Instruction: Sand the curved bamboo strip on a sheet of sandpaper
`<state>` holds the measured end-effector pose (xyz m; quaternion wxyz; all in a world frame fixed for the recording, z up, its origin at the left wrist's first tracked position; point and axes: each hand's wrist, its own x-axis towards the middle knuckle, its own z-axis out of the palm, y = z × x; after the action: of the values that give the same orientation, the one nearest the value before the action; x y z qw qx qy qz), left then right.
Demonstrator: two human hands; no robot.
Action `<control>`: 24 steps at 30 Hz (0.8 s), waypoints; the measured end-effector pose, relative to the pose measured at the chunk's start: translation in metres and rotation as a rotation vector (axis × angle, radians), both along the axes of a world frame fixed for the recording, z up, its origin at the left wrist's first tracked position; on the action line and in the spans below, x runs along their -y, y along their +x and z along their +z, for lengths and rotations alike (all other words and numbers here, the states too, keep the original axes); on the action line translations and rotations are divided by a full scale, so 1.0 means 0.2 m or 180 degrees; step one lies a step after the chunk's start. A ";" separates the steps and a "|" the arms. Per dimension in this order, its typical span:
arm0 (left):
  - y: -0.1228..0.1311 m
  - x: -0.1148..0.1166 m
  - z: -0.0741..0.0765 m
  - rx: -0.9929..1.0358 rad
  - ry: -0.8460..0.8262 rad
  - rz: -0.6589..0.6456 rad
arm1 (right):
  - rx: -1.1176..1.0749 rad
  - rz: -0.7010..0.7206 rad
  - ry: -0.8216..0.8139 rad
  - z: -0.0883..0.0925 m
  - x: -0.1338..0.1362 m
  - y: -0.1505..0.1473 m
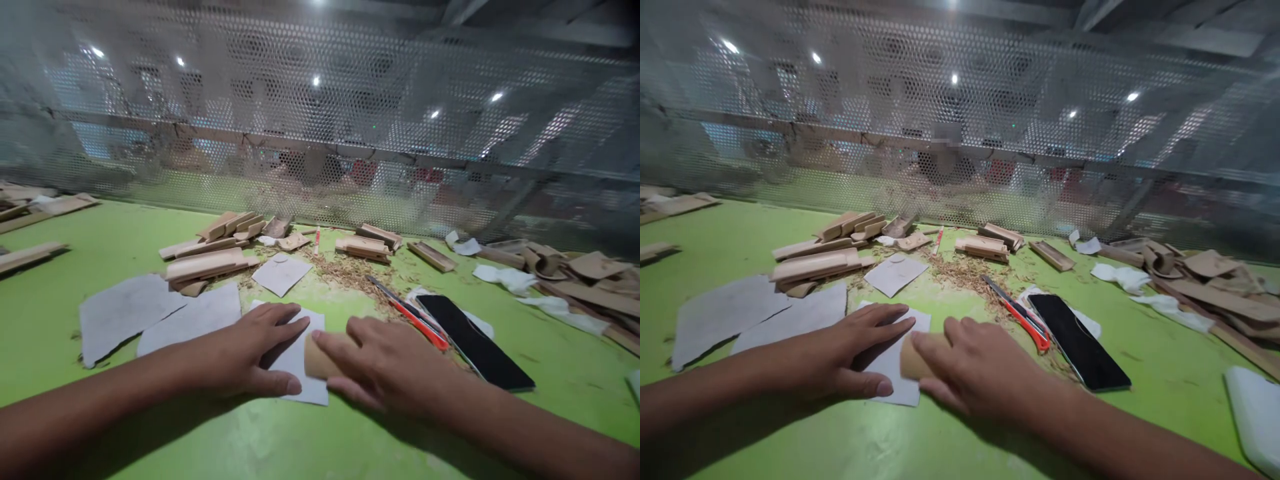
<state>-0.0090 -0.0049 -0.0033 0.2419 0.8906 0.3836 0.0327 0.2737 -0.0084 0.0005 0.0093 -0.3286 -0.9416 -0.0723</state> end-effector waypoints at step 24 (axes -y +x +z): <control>-0.02 0.01 -0.01 0.0234 -0.0045 0.0064 | 0.0248 0.0136 0.0673 0.06 -0.07 -0.04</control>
<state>-0.0126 -0.0078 -0.0050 0.2618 0.8832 0.3835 0.0651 0.2664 0.0054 0.0122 0.0089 -0.3026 -0.9352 -0.1837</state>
